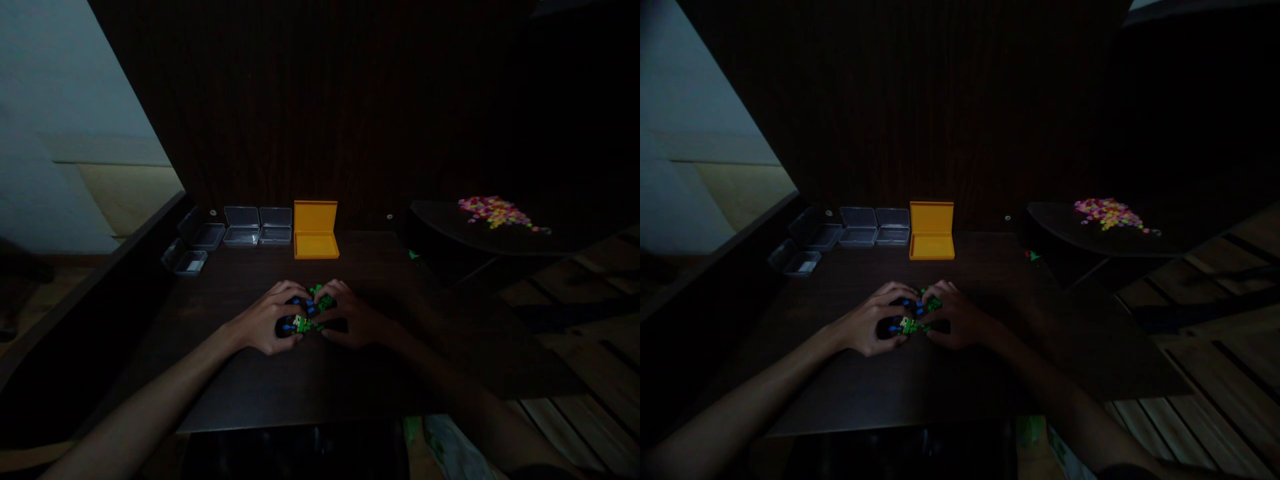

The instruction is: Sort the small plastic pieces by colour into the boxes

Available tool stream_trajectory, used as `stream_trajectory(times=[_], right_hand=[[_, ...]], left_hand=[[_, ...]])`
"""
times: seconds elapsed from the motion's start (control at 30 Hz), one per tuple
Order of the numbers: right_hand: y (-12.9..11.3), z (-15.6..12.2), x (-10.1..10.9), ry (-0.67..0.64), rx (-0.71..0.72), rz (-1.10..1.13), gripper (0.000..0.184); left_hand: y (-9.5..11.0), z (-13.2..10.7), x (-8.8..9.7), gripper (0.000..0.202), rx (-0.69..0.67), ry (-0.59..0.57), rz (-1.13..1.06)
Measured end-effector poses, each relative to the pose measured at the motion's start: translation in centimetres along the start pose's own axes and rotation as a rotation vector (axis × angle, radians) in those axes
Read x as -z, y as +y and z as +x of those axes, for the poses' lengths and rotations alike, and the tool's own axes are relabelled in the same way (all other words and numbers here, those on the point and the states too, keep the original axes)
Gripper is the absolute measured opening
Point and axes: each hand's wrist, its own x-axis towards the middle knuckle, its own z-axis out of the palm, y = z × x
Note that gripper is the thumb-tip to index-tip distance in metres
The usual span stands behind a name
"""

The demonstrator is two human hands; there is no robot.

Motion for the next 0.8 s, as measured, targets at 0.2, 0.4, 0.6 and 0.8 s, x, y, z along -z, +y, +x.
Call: stream_trajectory(times=[0.2,0.4,0.6,0.8], right_hand=[[0.39,-0.17,0.25,0.037,-0.061,-0.06,0.014],[0.25,-0.08,0.07,0.033,-0.098,-0.078,0.027],[0.54,-0.09,-0.05,0.046,-0.127,-0.119,0.026],[0.3,0.0,-0.26,0.053,-0.059,-0.074,0.018]], left_hand=[[-0.13,-0.06,-0.08,0.028,0.012,-0.007,0.025],[-0.11,-0.01,-0.11,0.032,0.013,0.007,0.038],[-0.07,0.02,-0.07,0.024,0.012,0.0,0.038],[-0.1,0.03,-0.1,0.024,0.039,-0.012,0.024]])
